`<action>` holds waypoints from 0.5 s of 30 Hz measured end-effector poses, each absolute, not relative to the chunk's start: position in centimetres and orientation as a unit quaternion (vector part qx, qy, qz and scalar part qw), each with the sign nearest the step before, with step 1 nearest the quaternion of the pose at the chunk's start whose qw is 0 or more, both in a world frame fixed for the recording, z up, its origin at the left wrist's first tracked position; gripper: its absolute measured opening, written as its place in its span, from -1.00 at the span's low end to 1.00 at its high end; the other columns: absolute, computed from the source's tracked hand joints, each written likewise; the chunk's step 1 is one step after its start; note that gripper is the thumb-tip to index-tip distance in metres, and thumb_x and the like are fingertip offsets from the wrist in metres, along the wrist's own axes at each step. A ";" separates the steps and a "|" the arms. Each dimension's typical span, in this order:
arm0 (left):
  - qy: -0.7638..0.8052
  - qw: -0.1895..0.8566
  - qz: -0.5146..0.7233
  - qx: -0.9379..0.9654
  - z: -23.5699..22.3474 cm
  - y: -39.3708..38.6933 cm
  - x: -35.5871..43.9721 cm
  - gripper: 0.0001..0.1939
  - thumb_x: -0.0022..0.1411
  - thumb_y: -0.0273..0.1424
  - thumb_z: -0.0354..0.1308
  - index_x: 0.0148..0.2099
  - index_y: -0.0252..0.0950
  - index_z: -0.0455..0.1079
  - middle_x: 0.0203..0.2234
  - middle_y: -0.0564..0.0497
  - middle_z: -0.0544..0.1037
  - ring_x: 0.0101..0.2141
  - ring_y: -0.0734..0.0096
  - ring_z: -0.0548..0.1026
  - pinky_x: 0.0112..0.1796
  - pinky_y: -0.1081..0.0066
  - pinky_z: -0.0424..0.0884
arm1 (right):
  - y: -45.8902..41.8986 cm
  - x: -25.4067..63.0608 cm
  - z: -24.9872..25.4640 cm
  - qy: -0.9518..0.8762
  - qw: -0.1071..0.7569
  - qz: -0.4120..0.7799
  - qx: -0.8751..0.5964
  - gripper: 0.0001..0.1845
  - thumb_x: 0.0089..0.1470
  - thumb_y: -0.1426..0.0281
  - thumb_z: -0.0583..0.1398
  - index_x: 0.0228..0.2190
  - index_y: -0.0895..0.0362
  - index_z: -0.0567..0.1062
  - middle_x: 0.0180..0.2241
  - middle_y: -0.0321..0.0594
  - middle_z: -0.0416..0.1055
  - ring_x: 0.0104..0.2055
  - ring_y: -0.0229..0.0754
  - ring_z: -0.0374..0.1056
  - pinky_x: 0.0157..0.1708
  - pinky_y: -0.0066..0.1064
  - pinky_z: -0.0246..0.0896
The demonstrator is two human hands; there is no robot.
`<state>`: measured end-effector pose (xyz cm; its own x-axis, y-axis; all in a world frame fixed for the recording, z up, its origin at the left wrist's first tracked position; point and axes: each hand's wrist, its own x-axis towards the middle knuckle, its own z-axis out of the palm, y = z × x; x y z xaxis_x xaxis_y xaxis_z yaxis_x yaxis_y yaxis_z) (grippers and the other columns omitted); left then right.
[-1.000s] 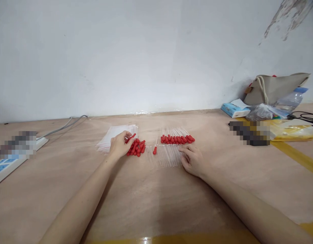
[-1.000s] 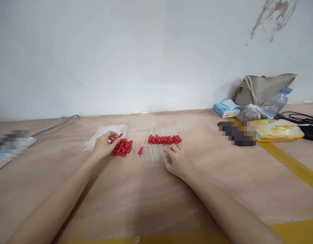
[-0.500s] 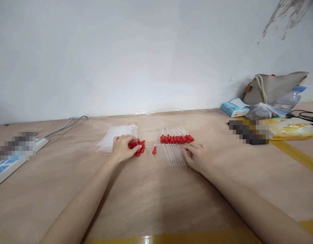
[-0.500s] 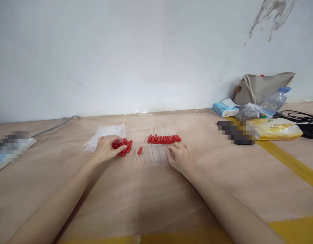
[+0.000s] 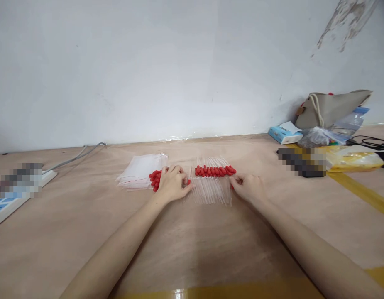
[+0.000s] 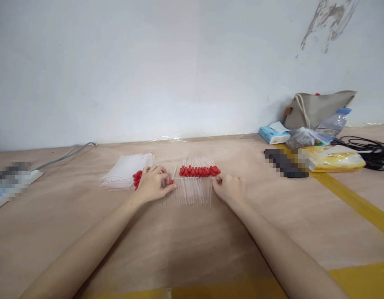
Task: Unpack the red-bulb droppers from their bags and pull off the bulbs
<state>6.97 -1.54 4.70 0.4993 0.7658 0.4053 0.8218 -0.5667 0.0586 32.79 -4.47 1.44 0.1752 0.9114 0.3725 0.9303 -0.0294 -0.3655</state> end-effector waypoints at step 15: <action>-0.489 0.104 -0.327 -0.802 3.2 -3.8 5.6 -0.83 0.06 -0.35 0.07 -0.53 -0.28 0.30 -0.42 0.02 0.41 -0.29 0.33 0.34 -0.23 0.27 0.13 | -3.4 33.1 -1.3 -0.663 0.416 0.093 -0.616 -0.95 -0.17 0.42 0.06 -0.53 0.13 0.30 -0.57 -0.30 0.31 -0.56 -0.28 0.22 -0.54 -0.46 0.07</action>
